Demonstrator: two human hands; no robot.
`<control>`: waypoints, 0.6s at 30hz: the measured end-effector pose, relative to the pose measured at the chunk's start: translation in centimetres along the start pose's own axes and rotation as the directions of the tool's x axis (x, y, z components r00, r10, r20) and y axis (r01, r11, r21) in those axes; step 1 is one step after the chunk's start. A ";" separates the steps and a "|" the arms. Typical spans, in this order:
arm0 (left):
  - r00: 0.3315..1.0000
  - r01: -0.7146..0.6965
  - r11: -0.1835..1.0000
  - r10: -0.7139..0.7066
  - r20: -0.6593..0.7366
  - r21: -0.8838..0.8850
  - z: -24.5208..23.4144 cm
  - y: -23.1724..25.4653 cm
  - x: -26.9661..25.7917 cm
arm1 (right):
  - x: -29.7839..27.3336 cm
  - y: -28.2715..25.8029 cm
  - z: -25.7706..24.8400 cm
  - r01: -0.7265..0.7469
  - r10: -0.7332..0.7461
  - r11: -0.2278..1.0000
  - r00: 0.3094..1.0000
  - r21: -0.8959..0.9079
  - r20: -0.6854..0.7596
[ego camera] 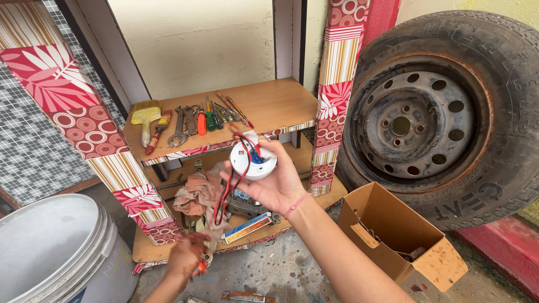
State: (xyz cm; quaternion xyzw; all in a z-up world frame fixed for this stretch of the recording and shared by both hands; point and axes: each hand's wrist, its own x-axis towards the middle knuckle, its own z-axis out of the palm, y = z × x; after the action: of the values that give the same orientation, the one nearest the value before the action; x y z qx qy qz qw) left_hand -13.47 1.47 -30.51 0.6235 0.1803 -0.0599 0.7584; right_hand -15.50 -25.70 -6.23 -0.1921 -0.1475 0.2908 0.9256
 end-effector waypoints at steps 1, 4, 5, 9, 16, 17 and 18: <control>0.998 -0.008 0.947 -0.011 0.059 0.320 1.3 0.8 -2.4 | 0.5 0.0 -0.3 0.138 -0.146 0.988 0.980 -0.072 -0.134; 0.966 -0.248 0.388 0.037 0.254 0.887 4.5 4.0 -9.3 | 1.0 0.5 -2.2 0.239 -0.317 0.904 0.931 -0.354 -0.181; 0.933 -0.360 0.255 0.102 0.345 0.898 5.5 5.4 -10.9 | 0.7 0.6 -3.0 0.241 -0.319 0.903 0.930 -0.356 -0.181; 0.731 -0.667 0.093 0.272 0.626 0.739 7.9 12.2 -14.4 | 0.4 0.9 -5.3 0.028 -0.321 0.557 0.929 -0.830 -0.184; 0.666 -0.736 0.290 0.476 0.575 0.612 11.1 21.4 -14.0 | 0.6 0.5 -7.8 -0.025 -0.018 0.611 0.999 -0.791 -0.045; 0.730 -0.681 0.415 0.443 0.520 0.603 11.6 22.1 -13.9 | 0.5 0.3 -7.5 -0.023 -0.021 0.609 0.999 -0.793 -0.045; 0.790 -0.613 0.531 0.399 0.466 0.584 12.0 22.6 -13.7 | 0.3 0.3 -6.9 -0.150 0.065 0.670 0.987 -0.727 -0.144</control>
State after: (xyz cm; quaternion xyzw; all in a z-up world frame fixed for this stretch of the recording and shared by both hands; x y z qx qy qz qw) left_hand -16.68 -7.09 -2.95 0.8754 -0.1556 0.0140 0.4574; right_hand -12.76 -27.17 -12.44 -0.5713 -0.1913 0.2505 0.7578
